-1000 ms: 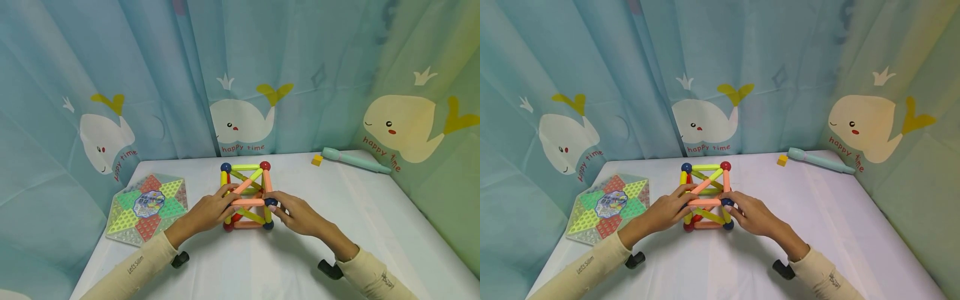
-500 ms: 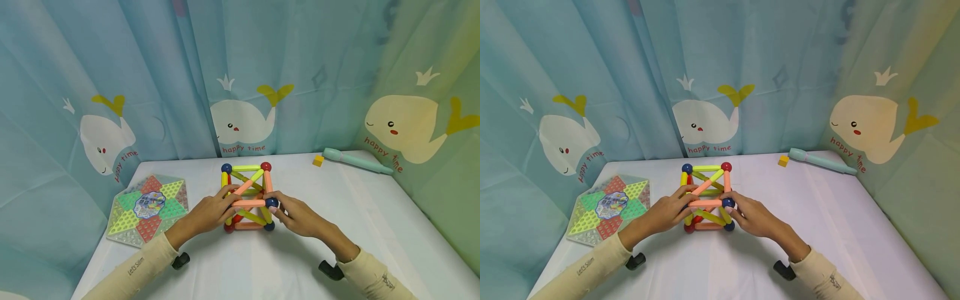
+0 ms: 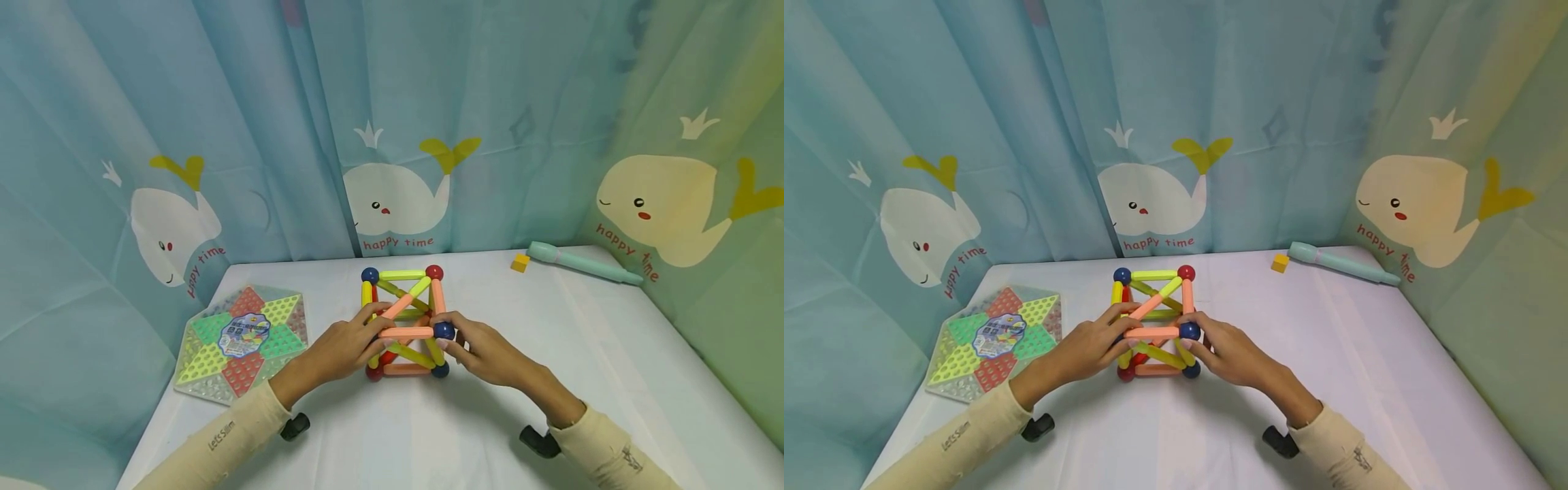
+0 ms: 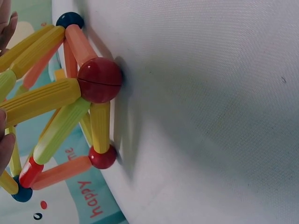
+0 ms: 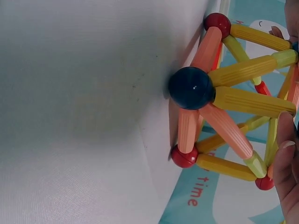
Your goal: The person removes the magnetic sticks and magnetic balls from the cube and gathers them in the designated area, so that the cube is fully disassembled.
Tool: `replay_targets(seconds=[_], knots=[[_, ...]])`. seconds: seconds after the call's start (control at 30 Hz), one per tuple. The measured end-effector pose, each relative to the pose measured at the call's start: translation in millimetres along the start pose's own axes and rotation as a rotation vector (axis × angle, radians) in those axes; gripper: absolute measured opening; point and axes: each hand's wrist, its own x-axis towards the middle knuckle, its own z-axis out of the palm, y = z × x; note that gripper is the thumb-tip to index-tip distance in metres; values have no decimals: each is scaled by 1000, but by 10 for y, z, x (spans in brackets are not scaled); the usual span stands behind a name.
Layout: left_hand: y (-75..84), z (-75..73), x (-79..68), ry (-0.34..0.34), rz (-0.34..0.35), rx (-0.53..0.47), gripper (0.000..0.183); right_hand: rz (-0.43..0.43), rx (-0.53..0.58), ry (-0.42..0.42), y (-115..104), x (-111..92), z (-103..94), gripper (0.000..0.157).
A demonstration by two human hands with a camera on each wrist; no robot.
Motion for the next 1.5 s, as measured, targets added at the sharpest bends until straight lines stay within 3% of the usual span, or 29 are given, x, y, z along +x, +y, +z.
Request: replay_targets(seconds=[0.2, 0.47, 0.87, 1.17, 1.5], knots=[[-2, -3, 26, 10, 9, 13, 39, 8, 6, -28, -14, 5, -41, 32], [14, -7, 3, -36, -37, -26, 40, 29, 83, -82, 8, -21, -34, 36], [-2, -1, -2, -31, -35, -5, 41, 10, 123, -41, 19, -4, -35, 31], [6, 2, -5, -3, 8, 5, 37, -25, 108, -40, 19, 5, -20, 25], [13, 14, 0, 32, 32, 15, 38, 2, 149, -88, 21, -15, -11, 28]])
